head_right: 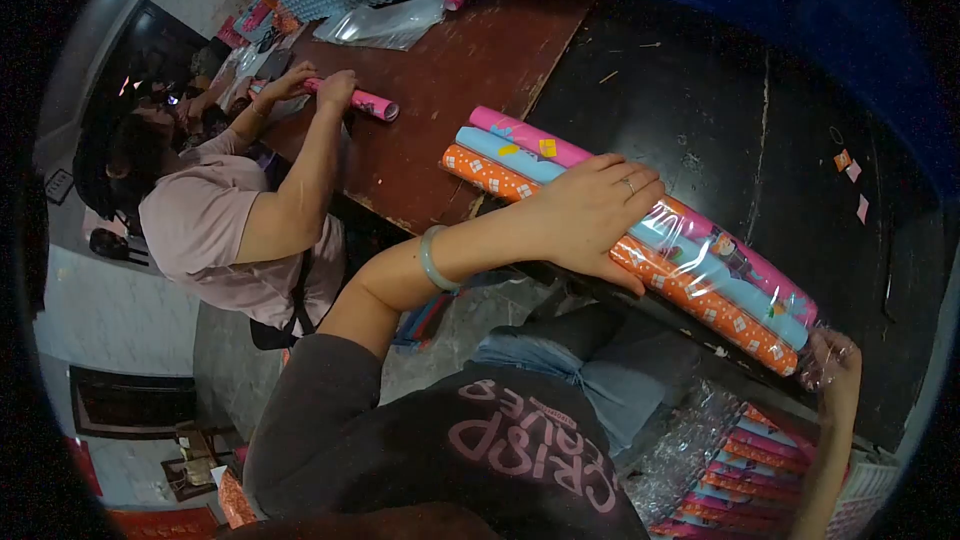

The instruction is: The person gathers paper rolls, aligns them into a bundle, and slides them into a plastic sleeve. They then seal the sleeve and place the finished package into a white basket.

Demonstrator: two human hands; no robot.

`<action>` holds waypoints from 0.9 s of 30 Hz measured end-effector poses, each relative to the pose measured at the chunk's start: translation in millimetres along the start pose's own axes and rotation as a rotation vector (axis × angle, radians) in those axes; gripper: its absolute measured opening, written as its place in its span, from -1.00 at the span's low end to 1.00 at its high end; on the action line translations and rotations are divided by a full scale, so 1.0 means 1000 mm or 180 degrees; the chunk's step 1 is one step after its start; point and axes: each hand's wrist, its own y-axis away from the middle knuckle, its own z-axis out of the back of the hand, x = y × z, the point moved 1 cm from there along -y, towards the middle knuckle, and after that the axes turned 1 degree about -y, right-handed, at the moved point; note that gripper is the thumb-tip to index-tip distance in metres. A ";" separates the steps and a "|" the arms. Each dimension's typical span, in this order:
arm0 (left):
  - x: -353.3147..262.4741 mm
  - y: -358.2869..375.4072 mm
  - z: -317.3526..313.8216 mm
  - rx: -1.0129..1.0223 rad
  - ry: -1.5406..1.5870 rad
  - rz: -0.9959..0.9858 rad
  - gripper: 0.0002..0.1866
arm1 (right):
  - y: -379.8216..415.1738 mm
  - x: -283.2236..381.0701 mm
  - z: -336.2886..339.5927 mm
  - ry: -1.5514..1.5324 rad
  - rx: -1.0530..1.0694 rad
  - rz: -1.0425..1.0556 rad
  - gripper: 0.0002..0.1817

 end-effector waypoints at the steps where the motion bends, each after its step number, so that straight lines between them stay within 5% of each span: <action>1: 0.000 0.001 0.000 0.0005 -0.0018 0.0003 0.02 | 0.003 0.001 0.004 0.0009 0.0008 -0.0004 -0.79; 3: 0.001 0.002 0.001 -0.0001 -0.0033 0.0036 0.02 | 0.014 -0.007 0.019 0.0670 0.0172 0.0134 -0.81; 7: 0.001 0.001 -0.003 -0.0019 -0.0029 0.0008 0.02 | 0.023 -0.006 0.003 0.0295 0.0990 0.0217 -0.85; 8: 0.001 0.002 -0.003 -0.0060 -0.0057 0.0002 0.03 | 0.022 -0.016 0.006 0.0292 0.0982 0.0205 -0.85; 10: 0.001 0.002 -0.004 -0.0091 -0.0038 -0.0008 0.03 | 0.018 -0.044 0.015 0.0577 -0.0301 0.0434 -0.83; 16: 0.000 0.000 -0.002 -0.0011 -0.0027 0.0007 0.03 | 0.022 -0.016 -0.008 0.0220 0.0657 -0.0140 -0.84; 20: 0.002 0.002 -0.003 -0.0065 -0.0053 -0.0064 0.01 | 0.021 -0.013 -0.017 -0.0218 0.0801 -0.0201 -0.84; 27: -0.002 0.004 0.009 0.0389 0.0041 -0.0104 0.03 | 0.056 -0.023 -0.025 0.0458 0.0917 0.0052 -0.84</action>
